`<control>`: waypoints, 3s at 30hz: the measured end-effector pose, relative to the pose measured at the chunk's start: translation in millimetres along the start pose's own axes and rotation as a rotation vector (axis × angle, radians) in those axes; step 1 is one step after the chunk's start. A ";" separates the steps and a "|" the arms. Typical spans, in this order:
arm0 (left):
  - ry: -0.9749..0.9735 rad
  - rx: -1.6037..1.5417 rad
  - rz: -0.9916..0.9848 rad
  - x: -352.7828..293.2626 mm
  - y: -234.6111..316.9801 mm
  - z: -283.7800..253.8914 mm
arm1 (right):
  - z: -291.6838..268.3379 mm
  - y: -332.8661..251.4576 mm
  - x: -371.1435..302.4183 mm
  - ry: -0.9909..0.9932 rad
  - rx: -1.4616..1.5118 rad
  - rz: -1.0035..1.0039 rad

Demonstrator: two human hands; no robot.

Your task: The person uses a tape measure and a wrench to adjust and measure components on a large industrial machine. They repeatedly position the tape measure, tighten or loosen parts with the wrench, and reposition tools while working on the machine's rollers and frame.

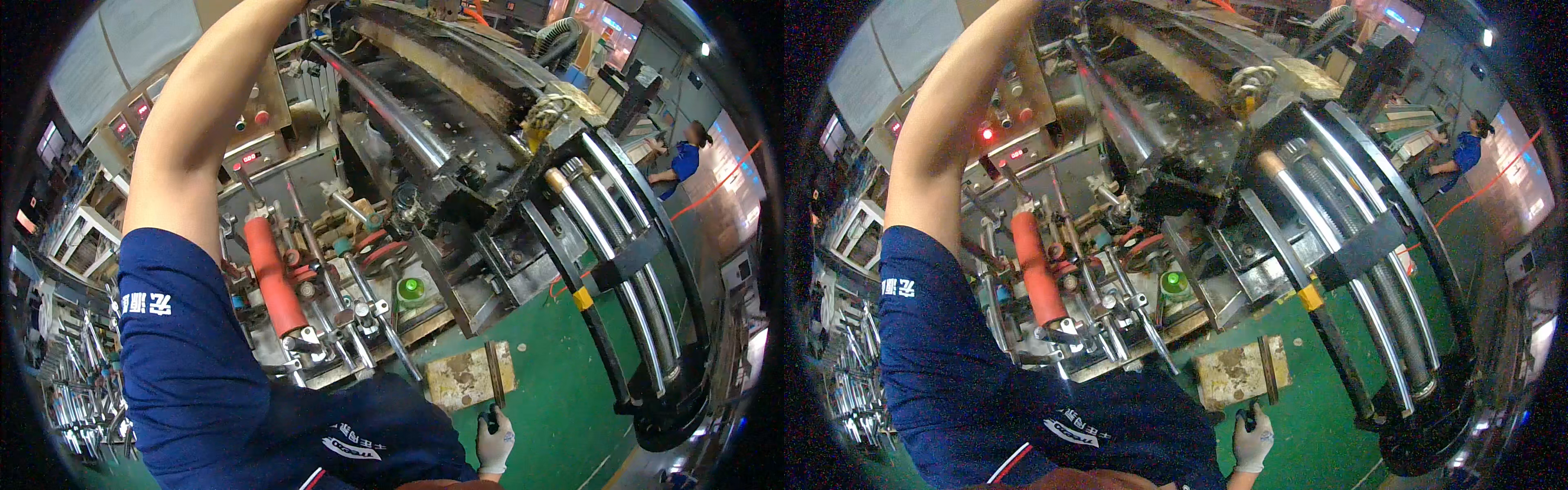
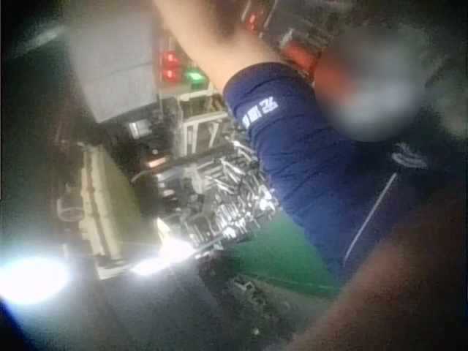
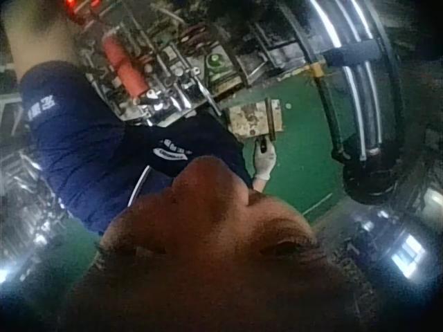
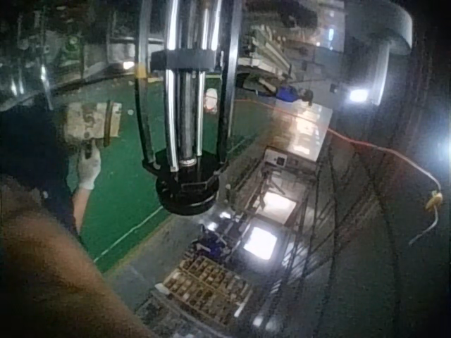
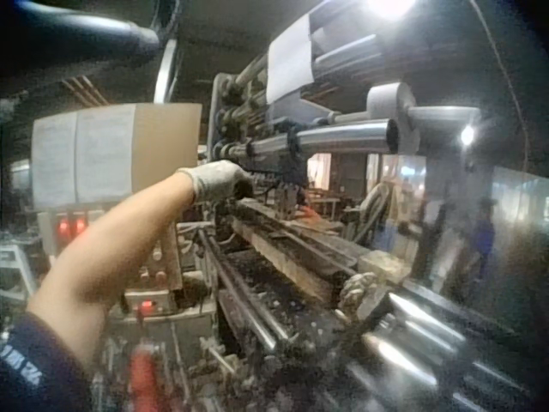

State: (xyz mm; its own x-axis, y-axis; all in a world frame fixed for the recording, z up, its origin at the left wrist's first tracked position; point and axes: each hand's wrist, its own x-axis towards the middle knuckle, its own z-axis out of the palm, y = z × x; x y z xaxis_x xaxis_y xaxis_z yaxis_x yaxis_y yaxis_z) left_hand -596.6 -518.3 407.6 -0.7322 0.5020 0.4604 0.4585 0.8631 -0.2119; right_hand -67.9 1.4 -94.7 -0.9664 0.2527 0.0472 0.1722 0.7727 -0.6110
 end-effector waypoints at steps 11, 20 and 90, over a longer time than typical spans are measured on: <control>-0.082 -0.021 0.149 6.6 -8.8 11.3 | 1.2 -9.9 7.9 -0.024 -0.019 0.055; -0.048 -0.091 0.074 -3.9 13.3 16.1 | 2.4 -15.2 18.6 -0.054 -0.019 0.072; -0.116 -0.078 -0.371 -428.0 456.1 11.3 | -102.9 142.3 -26.0 -0.180 -0.111 -0.273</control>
State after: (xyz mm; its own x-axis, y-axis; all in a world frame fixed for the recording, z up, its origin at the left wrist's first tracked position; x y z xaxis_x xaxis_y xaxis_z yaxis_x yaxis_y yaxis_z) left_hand -79.8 -338.9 104.2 -0.9052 0.1640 0.3921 0.1862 0.9823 0.0190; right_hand 1.4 164.8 -101.6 -0.9961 -0.0713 0.0511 -0.0874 0.8587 -0.5050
